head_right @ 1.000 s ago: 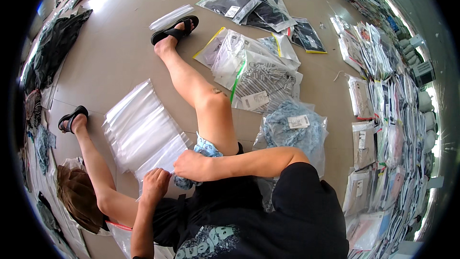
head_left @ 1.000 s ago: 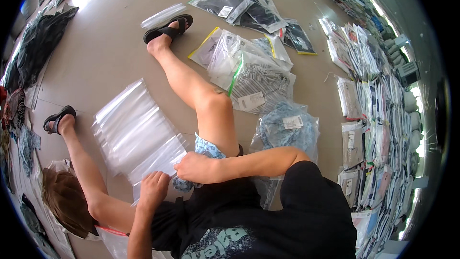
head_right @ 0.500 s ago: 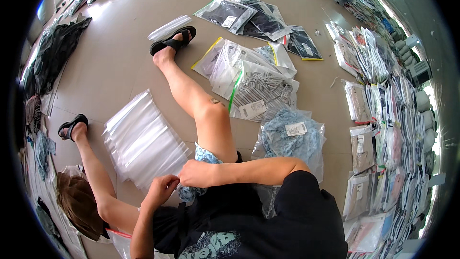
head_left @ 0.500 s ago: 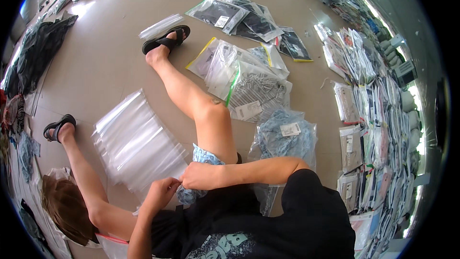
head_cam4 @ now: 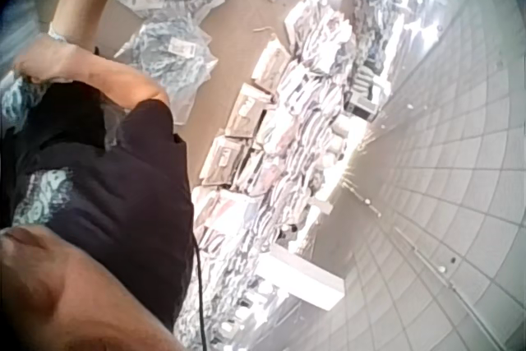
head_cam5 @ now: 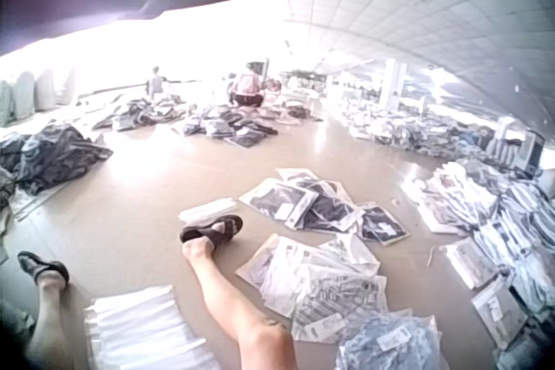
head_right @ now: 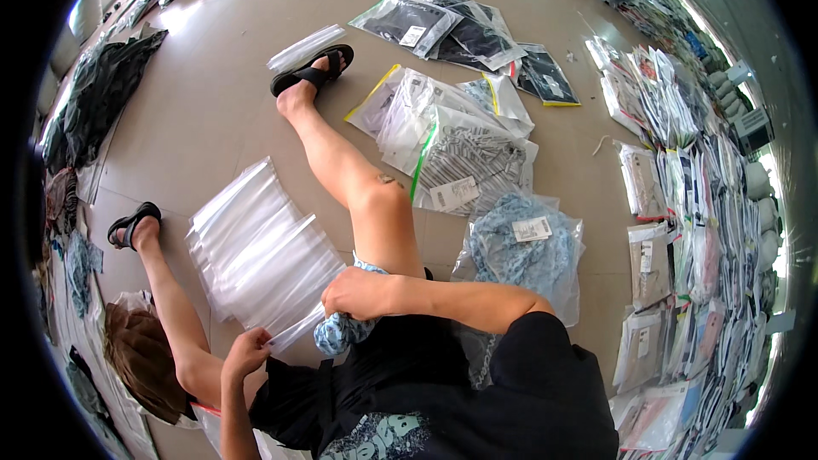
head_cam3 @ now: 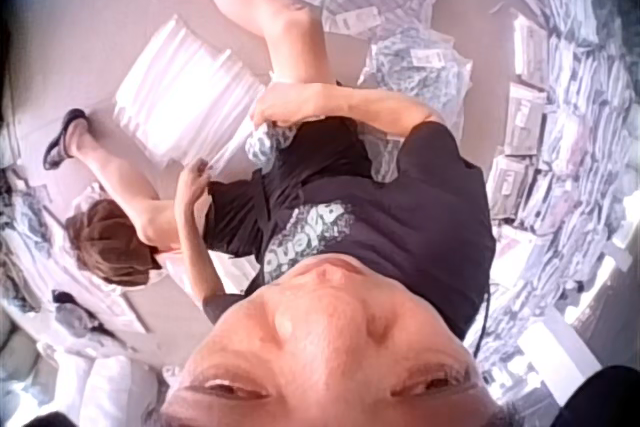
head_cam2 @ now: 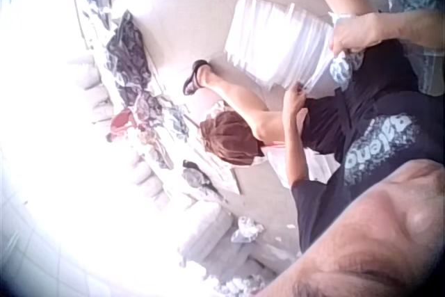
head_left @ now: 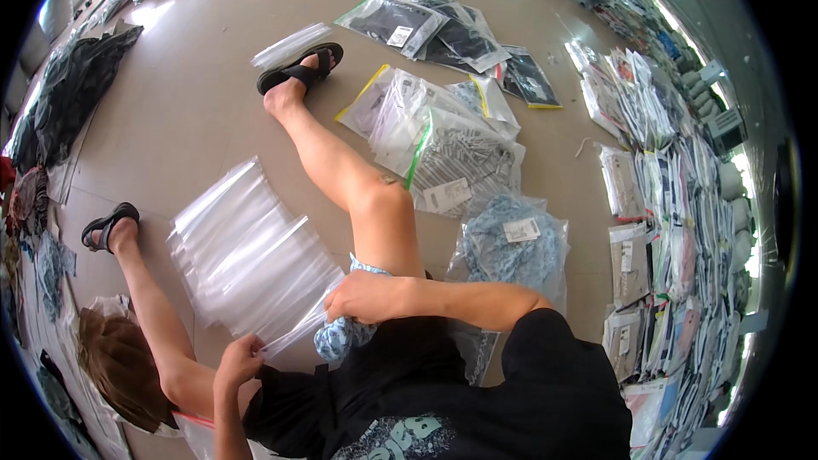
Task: The person sits on the floor and packs folded clothes into clear plastic zip-lock bags. They repeatedly pick up garments, place them into bags, and seal the bags, stacking the finished packages to the side.
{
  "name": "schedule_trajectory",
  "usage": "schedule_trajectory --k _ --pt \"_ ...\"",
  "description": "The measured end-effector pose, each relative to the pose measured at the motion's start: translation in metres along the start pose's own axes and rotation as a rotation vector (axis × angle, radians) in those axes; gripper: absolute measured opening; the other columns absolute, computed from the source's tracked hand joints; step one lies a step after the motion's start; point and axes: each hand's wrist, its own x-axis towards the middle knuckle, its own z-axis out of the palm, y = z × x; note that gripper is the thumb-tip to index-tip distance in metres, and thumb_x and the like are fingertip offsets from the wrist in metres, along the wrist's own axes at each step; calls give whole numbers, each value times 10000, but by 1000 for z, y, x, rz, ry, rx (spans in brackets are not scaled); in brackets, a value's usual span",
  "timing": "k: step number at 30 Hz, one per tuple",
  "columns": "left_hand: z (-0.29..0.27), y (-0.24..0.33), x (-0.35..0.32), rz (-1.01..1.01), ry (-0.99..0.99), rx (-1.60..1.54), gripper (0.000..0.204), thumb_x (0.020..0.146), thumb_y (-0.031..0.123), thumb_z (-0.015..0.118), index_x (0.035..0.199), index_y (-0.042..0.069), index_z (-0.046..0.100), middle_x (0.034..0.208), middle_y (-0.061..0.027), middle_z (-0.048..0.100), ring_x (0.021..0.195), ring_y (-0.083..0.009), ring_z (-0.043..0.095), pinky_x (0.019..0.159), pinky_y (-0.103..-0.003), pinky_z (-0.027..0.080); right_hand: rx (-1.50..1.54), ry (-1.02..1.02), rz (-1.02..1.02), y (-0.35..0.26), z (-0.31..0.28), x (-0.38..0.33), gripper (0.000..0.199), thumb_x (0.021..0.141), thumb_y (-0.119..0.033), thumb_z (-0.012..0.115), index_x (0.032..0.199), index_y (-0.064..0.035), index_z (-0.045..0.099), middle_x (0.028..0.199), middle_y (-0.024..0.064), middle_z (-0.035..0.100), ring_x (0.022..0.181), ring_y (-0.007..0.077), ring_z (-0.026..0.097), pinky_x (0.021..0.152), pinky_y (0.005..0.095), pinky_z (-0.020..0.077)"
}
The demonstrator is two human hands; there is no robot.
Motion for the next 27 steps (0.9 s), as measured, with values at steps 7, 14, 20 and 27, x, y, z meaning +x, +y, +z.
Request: schedule_trajectory --k 7,14,20,27 --pt "25 27 9 295 -10 -191 403 887 15 699 1287 64 714 968 -148 735 835 -281 695 776 -423 561 177 87 127 -4 -10 -4 428 784 5 727 1199 -80 785 1256 105 751 1148 365 707 971 455 575" --pt "127 31 31 146 -36 -634 358 993 137 643 1338 51 677 1049 -103 706 996 -225 679 919 -384 543 1283 147 55 -39 0 27 451 896 32 734 1346 14 707 1188 64 774 1081 78 643 952 278 543" --pt "99 70 16 295 301 -1264 423 1118 226 546 1481 16 600 1259 -122 712 1173 -208 685 1027 -358 559 1357 117 273 2 114 38 418 929 -15 721 1346 15 709 1142 66 785 1022 86 673 910 286 561" --pt "80 56 2 344 915 -362 372 1033 25 628 1393 53 717 779 -46 664 645 -123 552 590 -311 432 1025 490 600 18 136 86 469 826 22 657 1285 -30 740 1047 114 779 903 201 728 833 362 602"
